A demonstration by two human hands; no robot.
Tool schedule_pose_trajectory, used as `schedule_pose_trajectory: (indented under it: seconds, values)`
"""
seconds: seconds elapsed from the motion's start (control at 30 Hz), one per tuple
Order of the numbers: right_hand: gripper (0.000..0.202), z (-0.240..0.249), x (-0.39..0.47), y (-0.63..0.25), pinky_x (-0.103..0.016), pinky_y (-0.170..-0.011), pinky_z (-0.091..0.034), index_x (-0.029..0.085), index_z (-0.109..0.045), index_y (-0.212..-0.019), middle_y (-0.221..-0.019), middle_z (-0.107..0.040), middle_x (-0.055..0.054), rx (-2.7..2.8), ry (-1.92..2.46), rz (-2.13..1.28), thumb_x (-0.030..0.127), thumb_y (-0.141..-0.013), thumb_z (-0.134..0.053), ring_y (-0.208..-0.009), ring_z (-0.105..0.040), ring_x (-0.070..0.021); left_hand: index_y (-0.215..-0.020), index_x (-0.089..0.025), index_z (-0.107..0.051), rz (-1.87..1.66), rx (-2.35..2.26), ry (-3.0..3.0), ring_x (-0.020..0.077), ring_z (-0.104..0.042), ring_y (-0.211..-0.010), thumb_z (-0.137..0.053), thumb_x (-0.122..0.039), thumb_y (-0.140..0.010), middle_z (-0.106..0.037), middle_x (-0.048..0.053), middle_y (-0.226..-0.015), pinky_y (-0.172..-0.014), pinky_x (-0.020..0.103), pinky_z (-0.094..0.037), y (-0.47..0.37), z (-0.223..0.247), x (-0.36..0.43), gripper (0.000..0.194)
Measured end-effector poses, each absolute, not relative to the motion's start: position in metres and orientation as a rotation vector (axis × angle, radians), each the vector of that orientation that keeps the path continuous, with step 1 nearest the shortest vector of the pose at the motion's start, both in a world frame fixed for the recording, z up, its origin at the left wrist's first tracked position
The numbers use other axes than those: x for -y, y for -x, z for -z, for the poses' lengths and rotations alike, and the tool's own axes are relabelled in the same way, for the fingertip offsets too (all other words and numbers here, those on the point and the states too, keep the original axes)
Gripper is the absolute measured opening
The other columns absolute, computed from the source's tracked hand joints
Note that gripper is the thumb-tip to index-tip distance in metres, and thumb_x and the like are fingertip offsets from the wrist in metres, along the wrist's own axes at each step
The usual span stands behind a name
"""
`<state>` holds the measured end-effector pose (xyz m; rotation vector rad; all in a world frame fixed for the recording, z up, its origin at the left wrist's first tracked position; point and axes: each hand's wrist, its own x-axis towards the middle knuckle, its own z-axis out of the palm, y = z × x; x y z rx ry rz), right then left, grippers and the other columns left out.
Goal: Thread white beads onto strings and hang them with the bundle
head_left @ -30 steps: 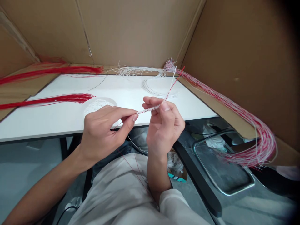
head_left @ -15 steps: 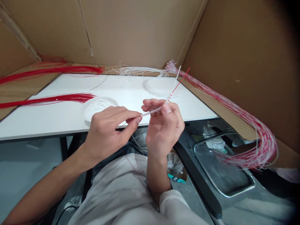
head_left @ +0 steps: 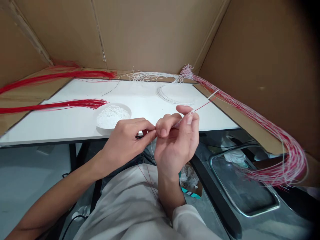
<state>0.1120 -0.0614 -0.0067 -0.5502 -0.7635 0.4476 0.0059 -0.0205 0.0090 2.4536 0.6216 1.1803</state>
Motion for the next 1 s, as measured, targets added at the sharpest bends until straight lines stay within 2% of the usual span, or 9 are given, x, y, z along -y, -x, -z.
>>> schedule_pose_trajectory:
  seconds: [0.1, 0.23, 0.33, 0.47, 0.57, 0.67, 0.83, 1.0]
  values:
    - [0.017, 0.006, 0.060, -0.118, -0.027, -0.052, -0.035, 0.027, -0.066, -0.103, -0.055, -0.041, 0.008, 0.810, 0.542, -0.541, 0.039, -0.104, -0.055, -0.050, -0.040, -0.0124, -0.085, -0.018, -0.076, -1.067, -0.620, -2.440, 0.0088, -0.068, -0.067, -0.068, -0.016, -0.093, -0.078, -0.003, -0.079, -0.061, 0.019, -0.047, -0.002, -0.011, 0.017, 0.012]
    - [0.022, 0.007, 0.058, -0.123, -0.026, -0.050, -0.034, 0.025, -0.068, -0.107, -0.057, -0.046, 0.006, 0.845, 0.495, -0.681, 0.041, -0.104, -0.053, -0.051, -0.040, -0.0127, -0.087, -0.018, -0.077, -0.976, -0.617, -2.457, 0.0090, -0.070, -0.071, -0.069, -0.013, -0.092, -0.079, -0.004, -0.081, -0.064, 0.019, -0.049, 0.004, -0.014, 0.012, 0.011]
    - [0.020, 0.008, 0.056, -0.123, -0.025, -0.049, -0.033, 0.024, -0.069, -0.101, -0.055, -0.046, 0.006, 0.851, 0.465, -0.701, 0.038, -0.104, -0.054, -0.051, -0.040, -0.0122, -0.091, -0.022, -0.079, -0.891, -0.630, -2.504, 0.0110, -0.072, -0.074, -0.075, -0.019, -0.090, -0.080, -0.004, -0.085, -0.066, 0.022, -0.052, 0.014, -0.022, 0.010, 0.005]
    - [0.021, 0.009, 0.057, -0.119, -0.025, -0.050, -0.029, 0.023, -0.067, -0.089, -0.052, -0.041, 0.008, 0.909, 0.541, -0.723, 0.036, -0.103, -0.057, -0.048, -0.036, -0.0106, -0.098, -0.025, -0.080, -1.096, -0.754, -2.352, 0.0148, -0.074, -0.078, -0.079, -0.031, -0.089, -0.082, -0.001, -0.091, -0.065, 0.025, -0.056, 0.032, -0.038, 0.009, 0.010]
    - [0.023, 0.012, 0.061, -0.117, -0.025, -0.050, -0.028, 0.021, -0.069, -0.085, -0.056, -0.043, 0.007, 1.030, 0.584, -0.792, 0.034, -0.102, -0.062, -0.051, -0.036, -0.0100, -0.104, -0.025, -0.080, -1.222, -0.705, -2.206, 0.0175, -0.076, -0.084, -0.081, -0.039, -0.089, -0.081, 0.002, -0.095, -0.069, 0.028, -0.059, 0.041, -0.043, 0.006, 0.020]
    - [0.027, 0.015, 0.064, -0.117, -0.025, -0.050, -0.028, 0.019, -0.069, -0.081, -0.060, -0.044, 0.006, 1.174, 0.609, -0.911, 0.036, -0.102, -0.066, -0.055, -0.035, -0.0095, -0.098, -0.025, -0.081, -1.103, -0.528, -2.120, 0.0197, -0.075, -0.089, -0.085, -0.044, -0.086, -0.080, 0.005, -0.097, -0.073, 0.031, -0.060, 0.047, -0.041, -0.003, 0.023]
    - [0.024, 0.015, 0.065, -0.118, -0.024, -0.055, -0.030, 0.019, -0.072, -0.083, -0.067, -0.050, 0.005, 1.285, 0.665, -1.032, 0.034, -0.102, -0.067, -0.059, -0.036, -0.0083, -0.086, -0.026, -0.082, -0.976, -0.327, -2.108, 0.0156, -0.068, -0.077, -0.087, -0.038, -0.085, -0.077, 0.003, -0.084, -0.068, 0.030, -0.053, 0.054, -0.041, -0.013, 0.013]
    - [0.028, 0.014, 0.061, -0.119, -0.024, -0.052, -0.026, 0.019, -0.072, -0.084, -0.061, -0.042, 0.006, 1.359, 0.702, -1.020, 0.035, -0.105, -0.062, -0.056, -0.032, -0.0078, -0.081, -0.022, -0.078, -1.063, -0.391, -2.280, 0.0142, -0.068, -0.079, -0.080, -0.041, -0.092, -0.078, 0.002, -0.086, -0.070, 0.028, -0.050, 0.056, -0.046, -0.012, 0.022]
